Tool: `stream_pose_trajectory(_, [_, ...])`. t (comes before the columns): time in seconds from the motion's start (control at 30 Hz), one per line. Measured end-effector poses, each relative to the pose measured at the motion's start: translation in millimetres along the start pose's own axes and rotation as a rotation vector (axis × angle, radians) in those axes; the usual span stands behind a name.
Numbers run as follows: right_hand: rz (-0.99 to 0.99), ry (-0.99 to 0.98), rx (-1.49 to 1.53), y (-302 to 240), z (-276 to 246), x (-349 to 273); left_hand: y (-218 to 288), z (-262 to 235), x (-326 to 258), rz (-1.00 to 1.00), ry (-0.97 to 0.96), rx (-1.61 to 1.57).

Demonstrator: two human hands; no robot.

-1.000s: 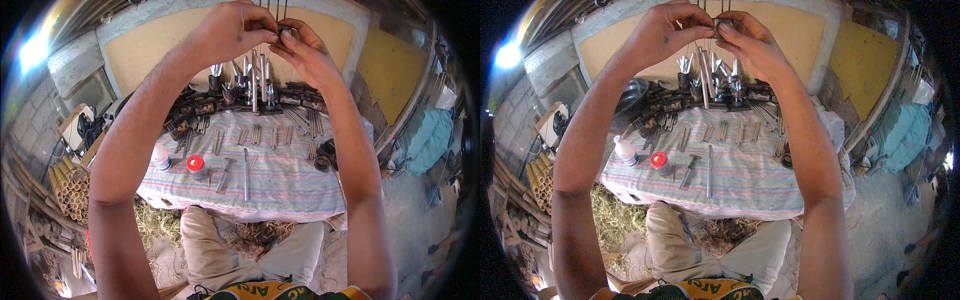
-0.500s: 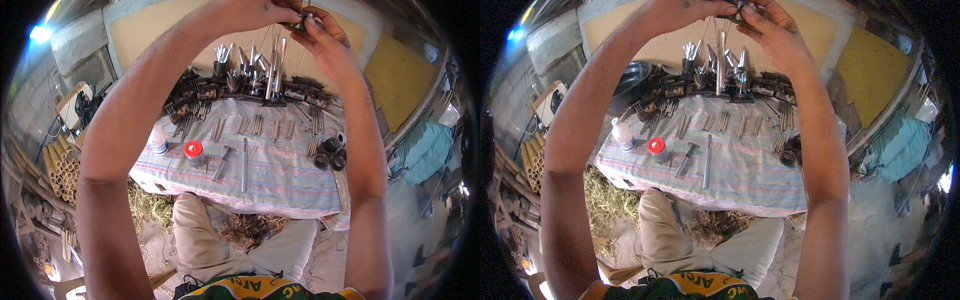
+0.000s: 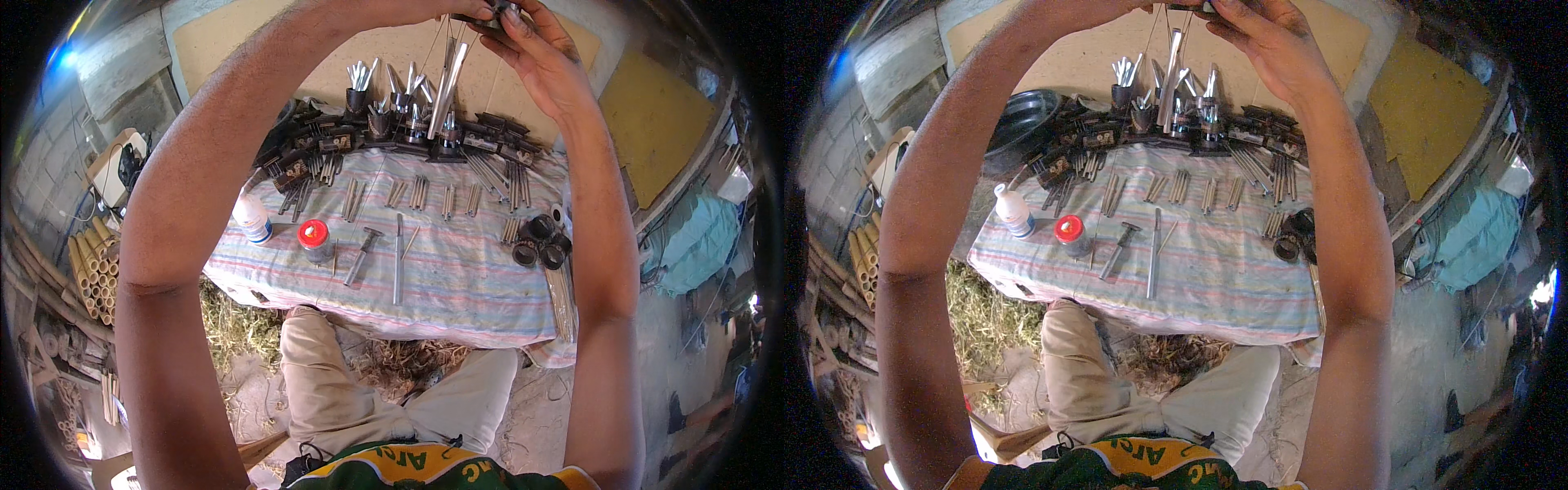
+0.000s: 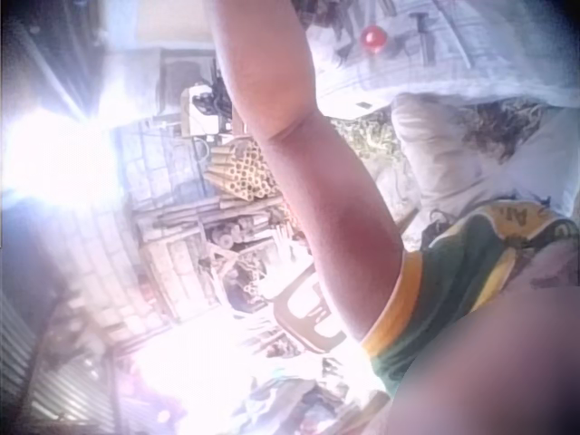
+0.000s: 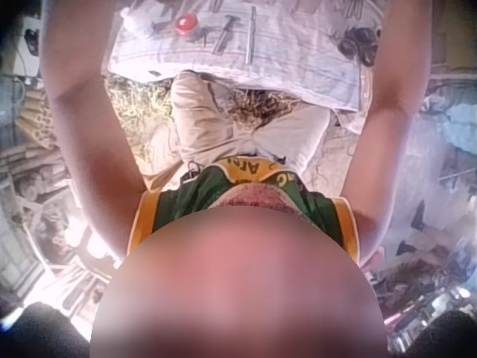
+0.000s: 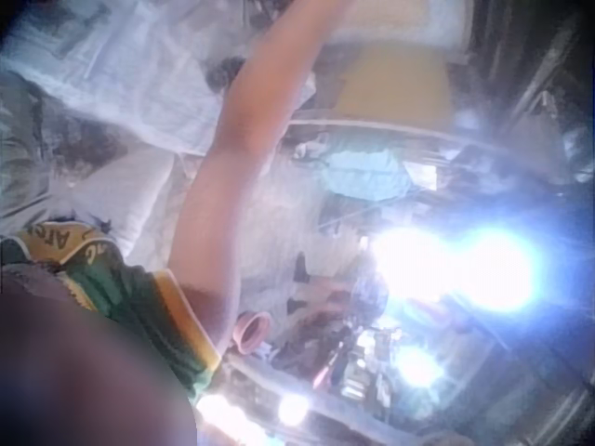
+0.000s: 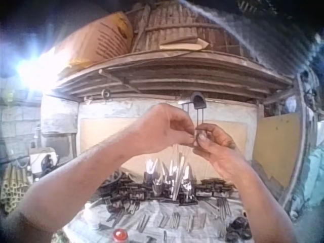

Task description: The person assembles a decorative wind chime by inserting metal rods into a black cylindrical holder, applying adhesive from a red-lidded container, and securing the rods. The person repeatedly picks up rods, applies adhesive, inserts them into the holder, and adjusts the assembly.

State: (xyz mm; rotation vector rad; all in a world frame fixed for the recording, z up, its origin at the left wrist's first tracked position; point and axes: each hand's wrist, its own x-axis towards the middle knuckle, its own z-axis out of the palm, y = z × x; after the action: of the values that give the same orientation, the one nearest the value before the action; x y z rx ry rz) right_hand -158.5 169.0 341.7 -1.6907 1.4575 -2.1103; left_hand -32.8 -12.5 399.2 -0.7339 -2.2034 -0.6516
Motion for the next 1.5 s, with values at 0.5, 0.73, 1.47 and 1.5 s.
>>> stream_pose_trajectory(0.5, [-0.077, 0.118, -0.286, 2.4, 24.3, -45.8, 11.0, 24.9, -32.9, -0.083, 0.03, -0.053])
stream_pose_trajectory(0.73, [0.157, 0.139, -0.357, 47.8, 27.3, -185.1, 26.1, 59.3, -90.2, -0.476, -0.563, -0.671])
stream_pose_trajectory(1.47, [0.706, 0.365, 0.221, 115.5, 68.3, -355.2, -129.9, 164.6, -20.9, -0.769, -0.021, -0.805])
stream_pose_trajectory(1.5, [0.718, 0.375, 0.215, 115.7, 70.8, -360.1, -141.5, 168.5, -26.8, -0.705, -0.133, -0.477])
